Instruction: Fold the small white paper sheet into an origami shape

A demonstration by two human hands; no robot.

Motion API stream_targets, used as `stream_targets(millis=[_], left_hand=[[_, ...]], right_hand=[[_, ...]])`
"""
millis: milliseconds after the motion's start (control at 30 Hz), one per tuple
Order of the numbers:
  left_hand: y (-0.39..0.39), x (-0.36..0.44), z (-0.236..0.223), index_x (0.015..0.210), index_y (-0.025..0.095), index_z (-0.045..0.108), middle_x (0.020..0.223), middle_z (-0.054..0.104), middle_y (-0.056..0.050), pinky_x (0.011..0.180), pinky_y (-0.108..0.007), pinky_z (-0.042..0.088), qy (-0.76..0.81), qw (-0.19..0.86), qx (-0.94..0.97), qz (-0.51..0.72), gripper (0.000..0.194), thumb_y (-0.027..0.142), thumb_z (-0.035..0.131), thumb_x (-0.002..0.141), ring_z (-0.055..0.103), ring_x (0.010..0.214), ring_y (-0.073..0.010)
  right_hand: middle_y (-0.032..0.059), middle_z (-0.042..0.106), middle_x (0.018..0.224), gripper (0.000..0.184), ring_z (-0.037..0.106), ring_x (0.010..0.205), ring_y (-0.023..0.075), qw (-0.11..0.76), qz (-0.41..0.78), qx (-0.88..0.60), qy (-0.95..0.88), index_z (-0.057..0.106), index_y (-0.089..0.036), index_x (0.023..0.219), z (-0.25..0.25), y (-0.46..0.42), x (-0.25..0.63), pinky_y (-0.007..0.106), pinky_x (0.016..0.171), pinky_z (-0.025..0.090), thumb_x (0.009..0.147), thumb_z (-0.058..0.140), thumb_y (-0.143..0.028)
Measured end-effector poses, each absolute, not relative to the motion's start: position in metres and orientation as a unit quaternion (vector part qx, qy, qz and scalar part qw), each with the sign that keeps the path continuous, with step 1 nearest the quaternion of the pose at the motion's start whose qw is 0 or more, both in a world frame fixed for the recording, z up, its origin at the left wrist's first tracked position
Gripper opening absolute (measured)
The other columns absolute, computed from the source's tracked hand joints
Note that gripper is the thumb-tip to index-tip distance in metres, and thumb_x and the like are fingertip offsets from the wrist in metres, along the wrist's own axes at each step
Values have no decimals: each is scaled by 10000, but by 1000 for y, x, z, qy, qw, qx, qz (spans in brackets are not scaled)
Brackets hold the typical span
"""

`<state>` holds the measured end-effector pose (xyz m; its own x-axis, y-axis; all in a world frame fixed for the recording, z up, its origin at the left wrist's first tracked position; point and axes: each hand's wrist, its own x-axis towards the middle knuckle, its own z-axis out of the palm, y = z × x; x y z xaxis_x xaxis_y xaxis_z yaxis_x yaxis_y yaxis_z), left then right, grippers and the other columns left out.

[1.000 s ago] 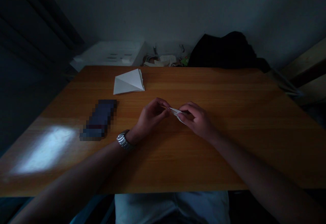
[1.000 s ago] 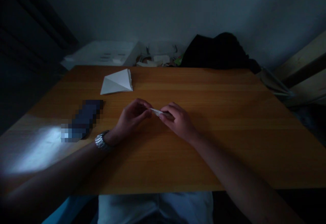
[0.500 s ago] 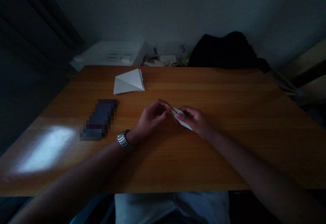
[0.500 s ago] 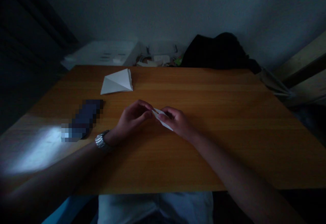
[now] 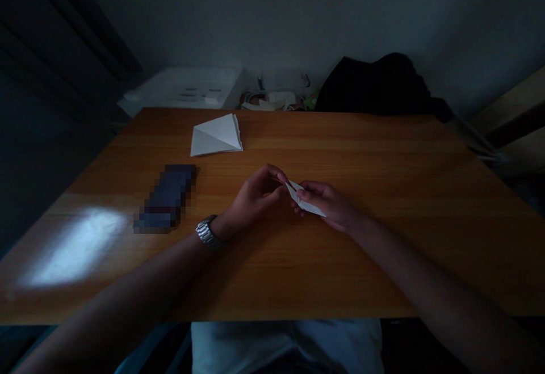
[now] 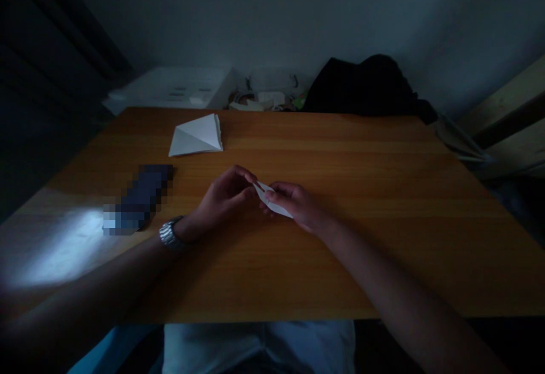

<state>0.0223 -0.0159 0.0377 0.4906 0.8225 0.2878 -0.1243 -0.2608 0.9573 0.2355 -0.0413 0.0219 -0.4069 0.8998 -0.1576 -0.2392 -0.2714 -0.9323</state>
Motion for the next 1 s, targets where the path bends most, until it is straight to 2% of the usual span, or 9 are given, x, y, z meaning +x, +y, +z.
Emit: stream_targets(millis=[233, 767, 1000], left_hand=[[-18, 24, 38, 1081, 182, 513, 975, 677, -60, 798, -318, 584, 221, 608, 639, 415, 274, 315, 709, 943, 705, 842, -163], [-17, 26, 39, 1084, 184, 569, 1022, 658, -67, 831, -297, 568, 251, 589, 636, 430, 242, 280, 726, 927, 668, 916, -158], [-18, 26, 40, 1069, 187, 539, 1016, 641, -61, 793, -300, 571, 241, 599, 638, 420, 243, 302, 708, 938, 674, 851, -149]], right_hand=[[30, 724, 845, 336, 664, 705, 143, 399, 709, -370, -447, 722, -185, 987, 24, -42, 236, 300, 696, 539, 810, 811, -456], [33, 709, 892, 323, 644, 708, 125, 358, 757, -358, -413, 714, -213, 1105, 23, -40, 242, 260, 647, 516, 875, 753, -437], [31, 721, 851, 358, 654, 690, 130, 380, 742, -361, -419, 717, -192, 1071, 23, -42, 237, 267, 651, 527, 823, 804, -435]])
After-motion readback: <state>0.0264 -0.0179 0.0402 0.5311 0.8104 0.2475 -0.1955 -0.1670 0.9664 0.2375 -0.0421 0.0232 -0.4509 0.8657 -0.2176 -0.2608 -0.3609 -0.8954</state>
